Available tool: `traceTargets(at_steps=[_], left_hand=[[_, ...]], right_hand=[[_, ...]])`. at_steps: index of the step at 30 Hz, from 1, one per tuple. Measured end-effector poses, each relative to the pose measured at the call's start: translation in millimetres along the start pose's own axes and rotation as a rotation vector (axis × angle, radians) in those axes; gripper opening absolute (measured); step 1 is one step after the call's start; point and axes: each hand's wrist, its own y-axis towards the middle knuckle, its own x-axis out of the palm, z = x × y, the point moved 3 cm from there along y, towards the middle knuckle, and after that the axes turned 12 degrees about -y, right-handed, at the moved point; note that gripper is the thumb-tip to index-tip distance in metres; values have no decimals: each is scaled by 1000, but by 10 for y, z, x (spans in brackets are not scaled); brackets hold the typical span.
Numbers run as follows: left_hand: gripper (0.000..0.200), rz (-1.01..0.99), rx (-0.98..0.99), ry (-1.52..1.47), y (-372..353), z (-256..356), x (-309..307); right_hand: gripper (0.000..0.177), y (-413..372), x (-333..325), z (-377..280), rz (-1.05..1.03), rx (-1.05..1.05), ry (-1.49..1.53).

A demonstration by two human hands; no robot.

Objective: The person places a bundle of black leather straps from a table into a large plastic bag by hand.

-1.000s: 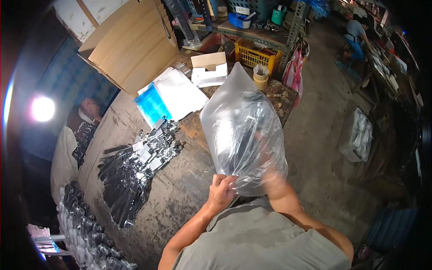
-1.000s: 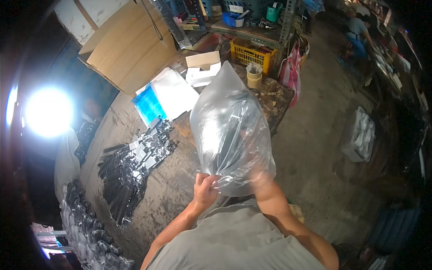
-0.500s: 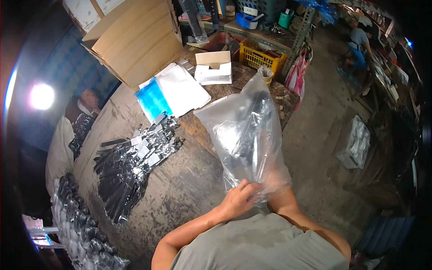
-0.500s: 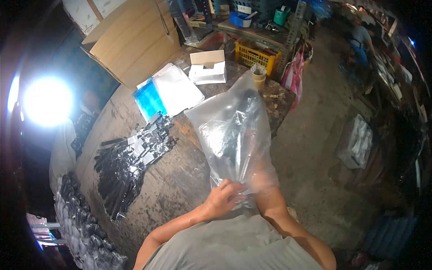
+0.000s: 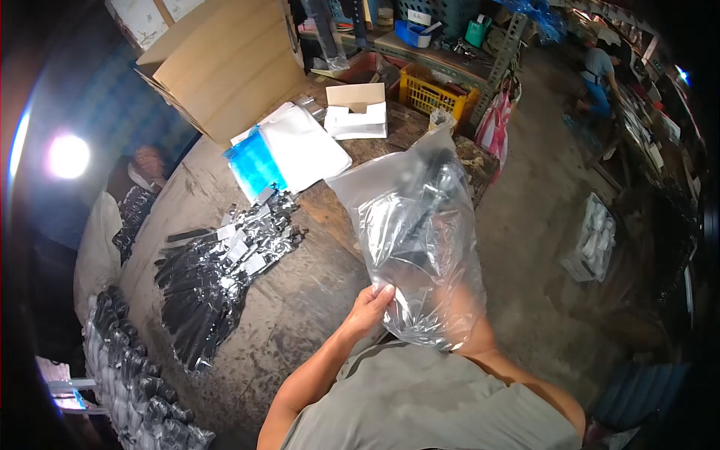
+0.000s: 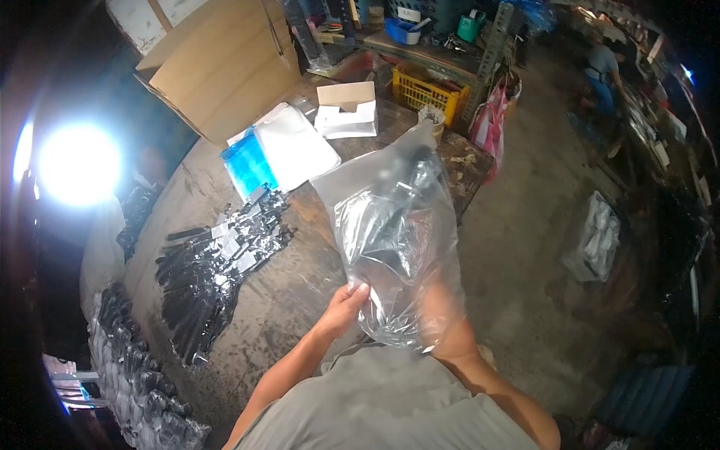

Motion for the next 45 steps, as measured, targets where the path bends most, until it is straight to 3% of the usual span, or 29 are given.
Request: traceTargets(at_steps=[1,2,4,5,7,9,11,15,17,21,23,25,27,28,29,31,33,34,36,37,39,40,43,45], left_hand=[[31,34,29,76,-64,36,27],[31,30,21,67,-116,-2,43],[30,88,219,287,-247,-46,48],[30,92,208,282,-278,-94,63],[25,-67,629,681,-403,-69,204],[20,-137,611,724,-446,-60,251],[19,-250,722,852,-458,-53,331],[18,-458,579,1021,-427,-75,415],[19,-510,609,994,-433,-34,460],[19,-513,616,934,-432,-51,406],[20,-427,574,936,-456,15,371],[21,-375,560,833,-485,77,375],[22,-300,575,795,-493,56,348],[22,-294,574,787,-494,56,347],[23,-284,588,751,-494,71,348],[23,-269,601,714,-503,107,339],[21,-268,568,715,-500,134,332],[21,-264,569,706,-490,126,326],[21,-262,611,708,-473,107,325],[21,-257,614,699,-469,109,323],[22,-262,636,696,-471,130,333],[22,-258,637,688,-468,145,339],[24,-270,692,656,-459,217,373],[25,-265,705,647,-453,239,389]], right_hand=[[33,-24,-8,10,21,122,293],[33,-28,-24,50,17,133,285],[32,-56,136,199,-528,108,-605],[32,-69,188,233,-540,111,-604],[24,-73,221,149,-174,-130,-456],[25,-86,266,139,-211,-136,-465],[27,-43,315,113,-257,-154,-487],[33,55,335,16,-346,-178,-519],[39,111,306,-126,-550,-253,-639],[38,239,363,-193,-471,-143,-481],[32,302,379,-174,-500,37,-443],[28,314,492,-84,-453,-55,-471],[26,428,594,29,-393,37,-316],[26,1343,1191,-34,-401,36,-321],[35,1798,1597,107,-352,161,-204],[53,1714,2043,884,-245,408,34],[66,1984,1907,442,-47,961,972],[66,1937,1717,275,-49,962,963],[66,1817,1434,74,-233,862,871],[66,1819,1566,411,-235,863,861],[82,1916,1938,1116,-434,-46,712],[82,1791,1785,1028,-440,-43,705],[80,1507,1059,231,-435,123,694],[74,1529,990,-122,-392,714,373]])
